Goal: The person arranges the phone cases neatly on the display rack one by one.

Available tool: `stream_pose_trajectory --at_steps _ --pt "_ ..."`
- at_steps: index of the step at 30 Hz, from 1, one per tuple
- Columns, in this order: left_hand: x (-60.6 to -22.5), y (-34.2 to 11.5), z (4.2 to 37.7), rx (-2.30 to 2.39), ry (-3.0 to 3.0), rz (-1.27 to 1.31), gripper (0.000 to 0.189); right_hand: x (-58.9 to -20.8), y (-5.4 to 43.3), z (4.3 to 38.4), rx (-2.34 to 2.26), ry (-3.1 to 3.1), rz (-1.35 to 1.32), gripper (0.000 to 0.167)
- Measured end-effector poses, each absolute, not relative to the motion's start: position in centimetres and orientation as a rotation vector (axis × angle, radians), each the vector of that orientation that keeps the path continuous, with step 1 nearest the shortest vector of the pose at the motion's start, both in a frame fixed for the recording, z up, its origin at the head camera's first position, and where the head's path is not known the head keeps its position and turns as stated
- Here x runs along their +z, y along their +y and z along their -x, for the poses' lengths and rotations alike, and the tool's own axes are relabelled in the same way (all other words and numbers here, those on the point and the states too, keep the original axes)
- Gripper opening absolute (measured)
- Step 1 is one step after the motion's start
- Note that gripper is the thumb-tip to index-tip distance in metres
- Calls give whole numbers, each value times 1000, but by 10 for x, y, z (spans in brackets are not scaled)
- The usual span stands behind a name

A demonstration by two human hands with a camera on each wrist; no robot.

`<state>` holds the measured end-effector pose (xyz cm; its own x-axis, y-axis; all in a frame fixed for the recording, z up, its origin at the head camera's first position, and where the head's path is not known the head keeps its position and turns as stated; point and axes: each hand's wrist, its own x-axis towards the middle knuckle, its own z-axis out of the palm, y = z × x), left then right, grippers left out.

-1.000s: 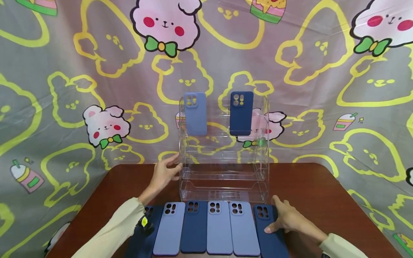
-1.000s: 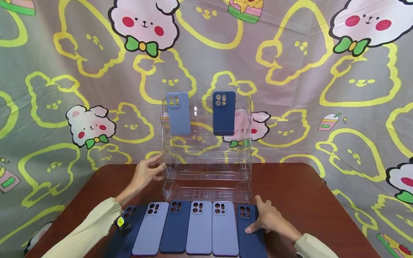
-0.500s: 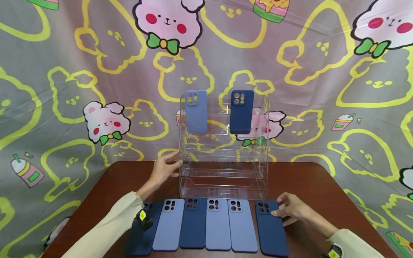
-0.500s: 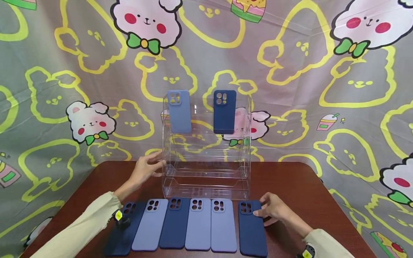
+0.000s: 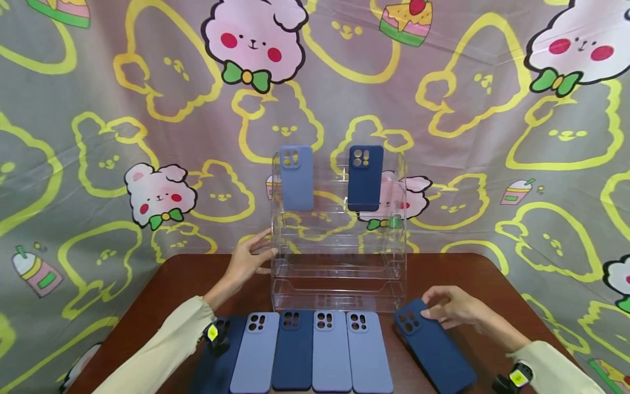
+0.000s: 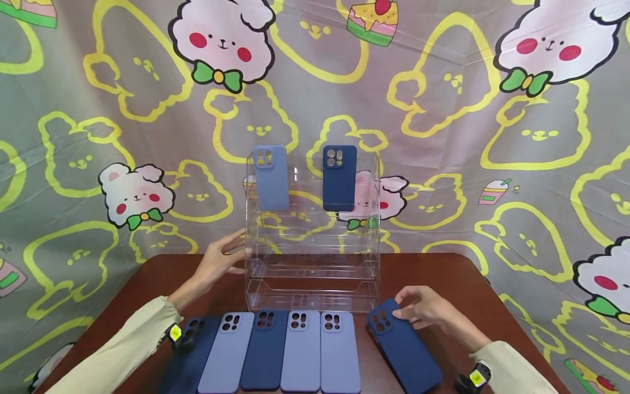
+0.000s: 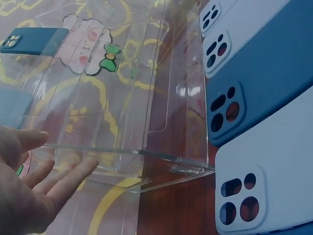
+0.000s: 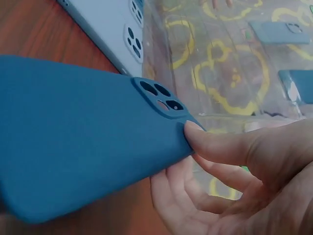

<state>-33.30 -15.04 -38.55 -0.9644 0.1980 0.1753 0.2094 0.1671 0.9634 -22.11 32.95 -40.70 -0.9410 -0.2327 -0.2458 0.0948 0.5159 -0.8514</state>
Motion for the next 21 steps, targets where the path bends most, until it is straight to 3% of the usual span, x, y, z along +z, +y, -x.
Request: stream_pose_trajectory --at_steps 21 --pt "-393 -153 332 -1875 -2431 414 58 -386 324 221 -1349 2472 307 24"
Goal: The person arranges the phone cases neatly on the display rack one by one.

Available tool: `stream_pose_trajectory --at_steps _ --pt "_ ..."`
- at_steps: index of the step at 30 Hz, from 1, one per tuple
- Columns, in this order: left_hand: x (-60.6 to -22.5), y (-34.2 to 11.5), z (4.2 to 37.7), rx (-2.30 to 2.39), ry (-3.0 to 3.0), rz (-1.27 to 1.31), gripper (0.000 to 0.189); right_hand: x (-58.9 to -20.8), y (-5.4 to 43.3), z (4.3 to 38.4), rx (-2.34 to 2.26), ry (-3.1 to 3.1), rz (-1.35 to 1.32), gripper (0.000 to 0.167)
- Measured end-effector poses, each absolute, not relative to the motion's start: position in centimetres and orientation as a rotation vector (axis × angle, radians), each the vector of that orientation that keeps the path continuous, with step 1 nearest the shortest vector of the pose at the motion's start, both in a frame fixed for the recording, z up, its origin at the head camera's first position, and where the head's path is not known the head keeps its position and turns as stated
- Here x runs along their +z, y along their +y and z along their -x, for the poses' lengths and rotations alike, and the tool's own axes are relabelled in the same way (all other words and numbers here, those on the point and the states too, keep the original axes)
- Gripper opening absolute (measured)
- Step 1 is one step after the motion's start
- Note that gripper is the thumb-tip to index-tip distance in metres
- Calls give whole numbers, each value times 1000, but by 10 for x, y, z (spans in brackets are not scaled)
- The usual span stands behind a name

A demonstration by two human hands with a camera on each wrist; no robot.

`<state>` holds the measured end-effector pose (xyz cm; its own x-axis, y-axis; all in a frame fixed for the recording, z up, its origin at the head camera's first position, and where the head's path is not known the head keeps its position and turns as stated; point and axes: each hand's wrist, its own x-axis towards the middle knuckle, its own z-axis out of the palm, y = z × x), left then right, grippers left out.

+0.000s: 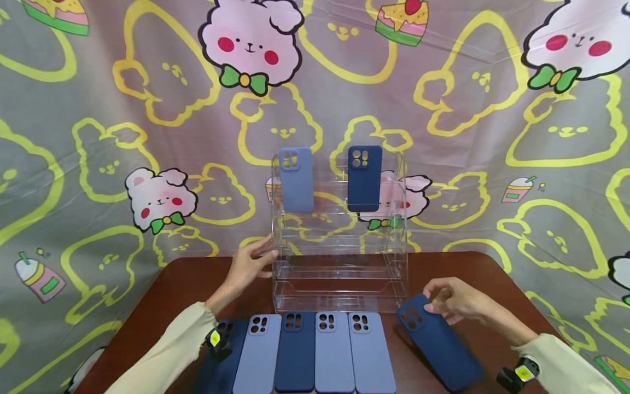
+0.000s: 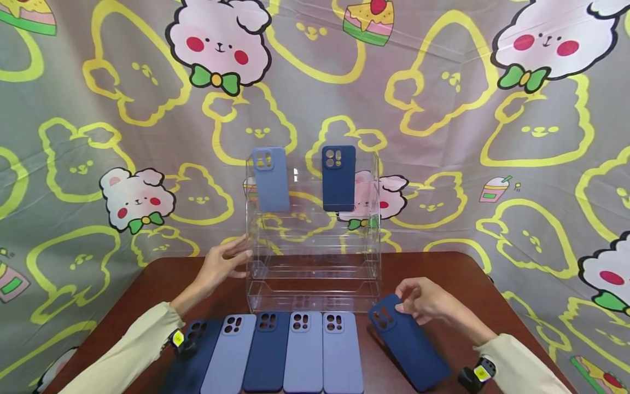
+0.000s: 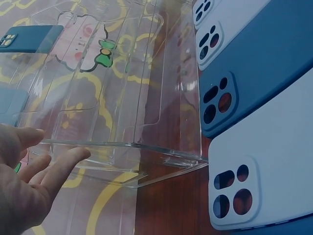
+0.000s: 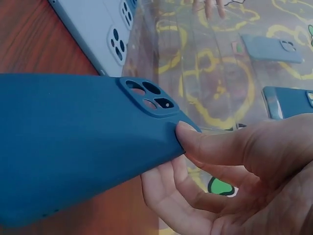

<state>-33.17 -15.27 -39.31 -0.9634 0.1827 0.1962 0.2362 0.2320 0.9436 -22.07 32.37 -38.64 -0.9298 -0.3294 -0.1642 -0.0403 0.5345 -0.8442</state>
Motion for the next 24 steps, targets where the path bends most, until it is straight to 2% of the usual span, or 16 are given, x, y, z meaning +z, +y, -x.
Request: stream_pose_trajectory --at_steps 10,24 --pt "-395 -154 332 -1875 -2417 439 57 -371 318 223 -1368 2545 401 22" --pt "-395 -152 331 -1836 -2423 450 55 -338 295 229 -1401 2818 516 27"
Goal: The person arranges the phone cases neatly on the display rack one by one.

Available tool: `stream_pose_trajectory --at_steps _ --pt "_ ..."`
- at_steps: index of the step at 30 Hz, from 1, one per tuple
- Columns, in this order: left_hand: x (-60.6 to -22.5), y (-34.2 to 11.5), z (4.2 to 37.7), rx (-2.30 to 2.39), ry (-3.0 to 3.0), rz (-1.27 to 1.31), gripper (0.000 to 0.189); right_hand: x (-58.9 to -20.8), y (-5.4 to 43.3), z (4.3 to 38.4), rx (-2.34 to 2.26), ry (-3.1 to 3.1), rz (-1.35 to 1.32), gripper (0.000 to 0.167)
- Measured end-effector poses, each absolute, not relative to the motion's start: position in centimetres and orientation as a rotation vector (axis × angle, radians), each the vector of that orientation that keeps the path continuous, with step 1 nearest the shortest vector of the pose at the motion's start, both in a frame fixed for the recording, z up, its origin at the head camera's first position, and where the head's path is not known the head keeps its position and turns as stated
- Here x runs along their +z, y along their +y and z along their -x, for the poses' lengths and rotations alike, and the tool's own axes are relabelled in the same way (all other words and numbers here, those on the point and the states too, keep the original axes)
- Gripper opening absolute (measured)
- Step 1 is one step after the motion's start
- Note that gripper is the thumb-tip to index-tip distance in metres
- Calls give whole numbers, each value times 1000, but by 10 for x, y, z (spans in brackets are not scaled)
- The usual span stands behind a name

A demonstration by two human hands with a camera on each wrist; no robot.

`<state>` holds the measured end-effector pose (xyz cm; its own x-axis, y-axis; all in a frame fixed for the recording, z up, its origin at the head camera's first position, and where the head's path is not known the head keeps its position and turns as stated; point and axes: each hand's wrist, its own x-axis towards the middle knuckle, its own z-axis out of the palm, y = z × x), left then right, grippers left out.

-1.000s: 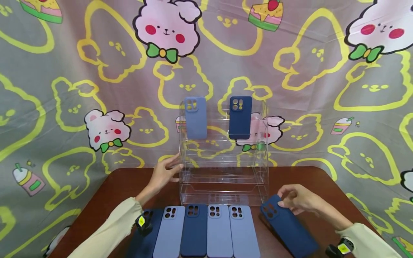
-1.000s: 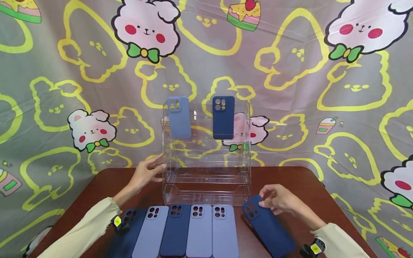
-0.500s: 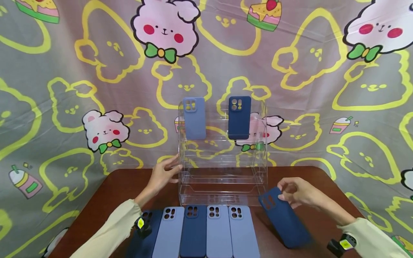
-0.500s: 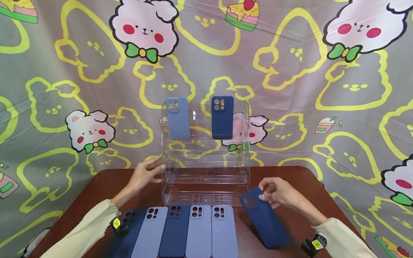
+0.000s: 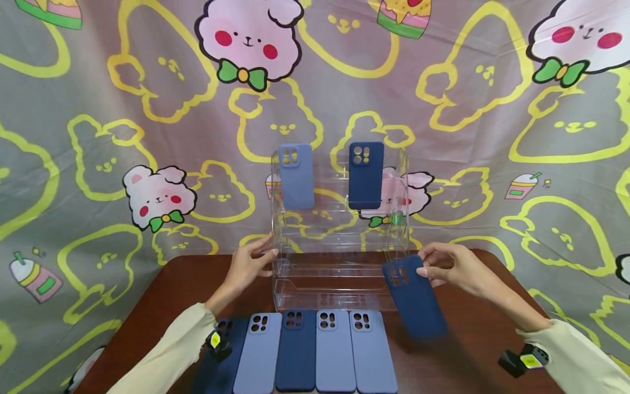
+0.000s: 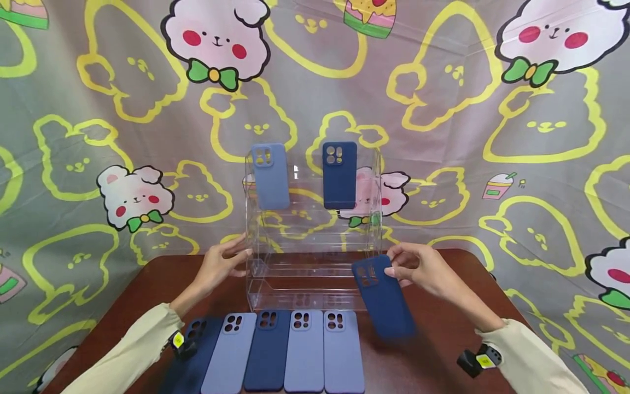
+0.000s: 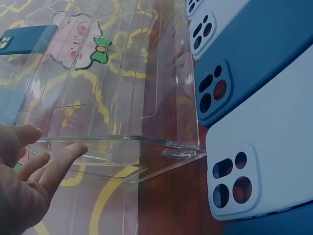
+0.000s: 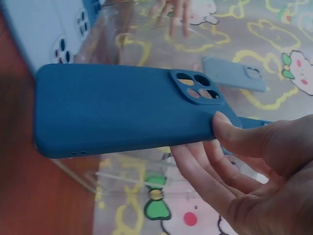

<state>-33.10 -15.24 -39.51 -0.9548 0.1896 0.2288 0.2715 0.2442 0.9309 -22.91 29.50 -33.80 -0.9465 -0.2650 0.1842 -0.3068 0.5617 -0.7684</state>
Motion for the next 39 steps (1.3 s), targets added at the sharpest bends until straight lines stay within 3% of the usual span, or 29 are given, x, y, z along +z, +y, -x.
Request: stream_pose_trajectory --at_steps 20,39 --pt "-398 -152 331 -1839 -2413 455 55 -312 264 277 1368 -2566 -297 44" --pt "-396 -150 333 -1817 -2399 412 55 -293 236 316 1675 -2286 -392 50"
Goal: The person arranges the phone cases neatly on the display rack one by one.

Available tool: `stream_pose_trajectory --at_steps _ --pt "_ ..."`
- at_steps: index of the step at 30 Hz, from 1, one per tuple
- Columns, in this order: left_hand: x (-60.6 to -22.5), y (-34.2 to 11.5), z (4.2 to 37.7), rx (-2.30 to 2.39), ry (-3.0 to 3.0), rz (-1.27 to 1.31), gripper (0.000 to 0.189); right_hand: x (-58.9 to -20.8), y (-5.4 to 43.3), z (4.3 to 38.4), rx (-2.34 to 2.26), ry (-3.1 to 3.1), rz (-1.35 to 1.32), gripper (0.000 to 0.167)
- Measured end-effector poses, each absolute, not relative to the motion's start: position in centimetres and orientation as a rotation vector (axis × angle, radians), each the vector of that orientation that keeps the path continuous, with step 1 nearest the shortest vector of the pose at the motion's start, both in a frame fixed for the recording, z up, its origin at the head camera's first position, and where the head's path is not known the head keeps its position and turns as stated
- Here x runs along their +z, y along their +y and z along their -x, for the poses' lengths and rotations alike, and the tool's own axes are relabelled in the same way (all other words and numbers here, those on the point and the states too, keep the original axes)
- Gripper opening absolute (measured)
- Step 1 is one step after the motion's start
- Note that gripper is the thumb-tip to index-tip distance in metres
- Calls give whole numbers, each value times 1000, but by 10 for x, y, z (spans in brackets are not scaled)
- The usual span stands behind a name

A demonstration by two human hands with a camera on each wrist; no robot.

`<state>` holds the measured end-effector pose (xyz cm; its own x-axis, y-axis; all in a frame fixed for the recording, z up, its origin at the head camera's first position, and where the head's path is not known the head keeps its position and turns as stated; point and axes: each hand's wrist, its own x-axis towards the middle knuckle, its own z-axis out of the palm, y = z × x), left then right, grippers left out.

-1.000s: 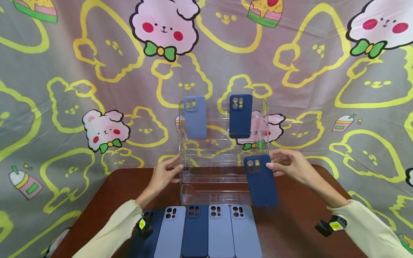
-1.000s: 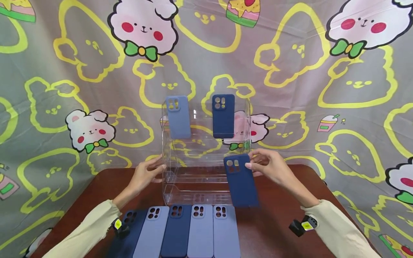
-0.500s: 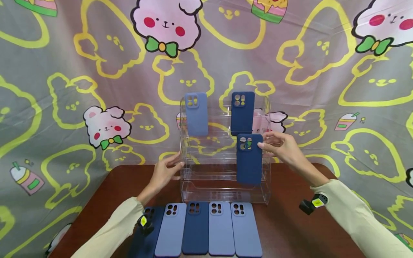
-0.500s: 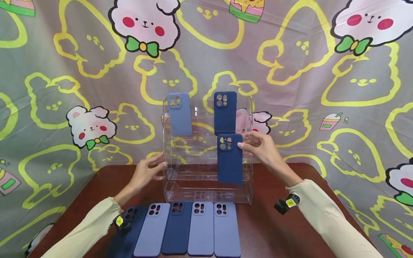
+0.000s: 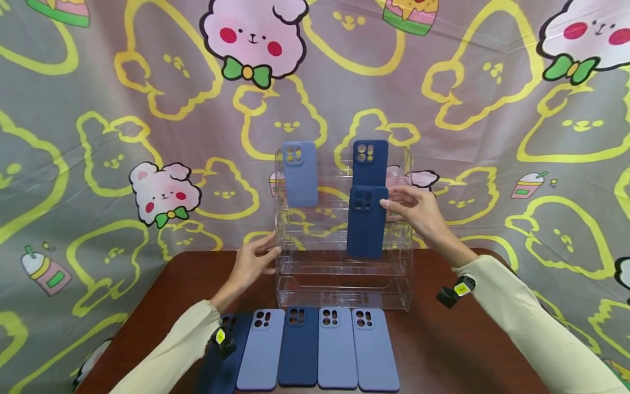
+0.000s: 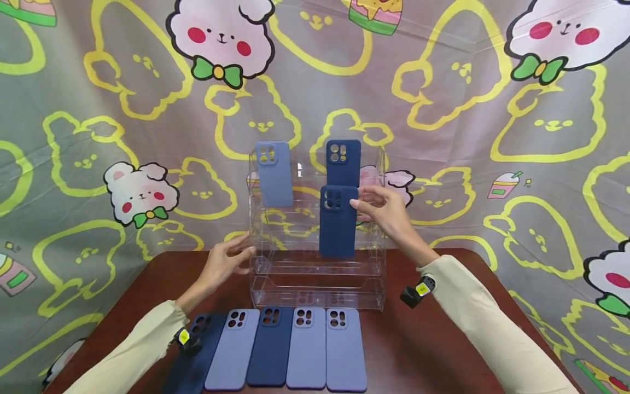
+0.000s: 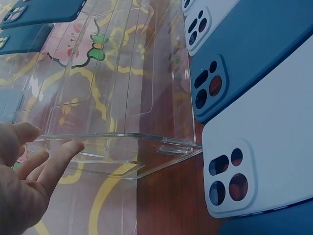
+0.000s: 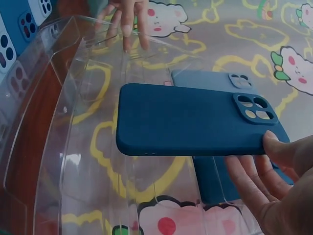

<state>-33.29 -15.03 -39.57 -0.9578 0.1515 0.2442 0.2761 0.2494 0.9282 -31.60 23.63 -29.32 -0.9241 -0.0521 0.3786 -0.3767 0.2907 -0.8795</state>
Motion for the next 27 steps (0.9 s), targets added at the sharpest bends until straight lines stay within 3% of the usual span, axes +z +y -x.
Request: stream_pose_trajectory --at_steps 27 --pt "-399 -147 330 -1794 -2379 422 55 -292 167 364 1792 -2033 -520 36"
